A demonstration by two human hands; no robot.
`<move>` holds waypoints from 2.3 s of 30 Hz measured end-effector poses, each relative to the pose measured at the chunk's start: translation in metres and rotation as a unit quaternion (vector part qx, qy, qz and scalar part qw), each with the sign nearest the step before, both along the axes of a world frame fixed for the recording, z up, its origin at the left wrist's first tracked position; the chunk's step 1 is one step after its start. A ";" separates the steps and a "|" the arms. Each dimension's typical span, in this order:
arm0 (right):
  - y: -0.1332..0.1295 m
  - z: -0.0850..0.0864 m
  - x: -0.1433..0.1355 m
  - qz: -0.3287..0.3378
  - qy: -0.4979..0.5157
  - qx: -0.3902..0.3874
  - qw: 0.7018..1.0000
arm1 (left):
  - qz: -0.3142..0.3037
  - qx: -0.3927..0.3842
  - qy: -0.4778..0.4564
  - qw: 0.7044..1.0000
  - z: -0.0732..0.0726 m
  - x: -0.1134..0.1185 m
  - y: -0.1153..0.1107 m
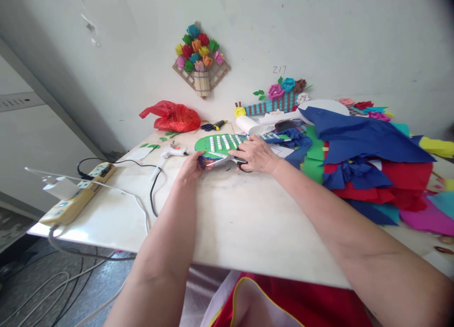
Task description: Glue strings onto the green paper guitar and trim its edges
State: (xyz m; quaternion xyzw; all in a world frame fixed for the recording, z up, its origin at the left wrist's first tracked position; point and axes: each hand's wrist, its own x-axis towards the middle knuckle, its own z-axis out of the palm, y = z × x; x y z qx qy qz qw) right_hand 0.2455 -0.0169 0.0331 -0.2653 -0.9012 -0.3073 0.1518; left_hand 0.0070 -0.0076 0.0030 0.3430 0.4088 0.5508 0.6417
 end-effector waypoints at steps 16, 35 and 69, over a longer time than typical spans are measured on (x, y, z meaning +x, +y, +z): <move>-0.008 0.009 -0.006 -0.011 -0.014 -0.015 1.000 | 0.006 0.020 0.012 1.000 0.002 0.003 -0.001; -0.006 0.006 -0.007 -0.015 -0.016 -0.025 0.999 | 0.005 0.018 0.006 1.000 0.004 0.005 -0.004; -0.006 -0.008 -0.013 0.011 -0.008 -0.015 1.000 | 0.046 0.052 0.009 0.998 0.002 0.001 -0.001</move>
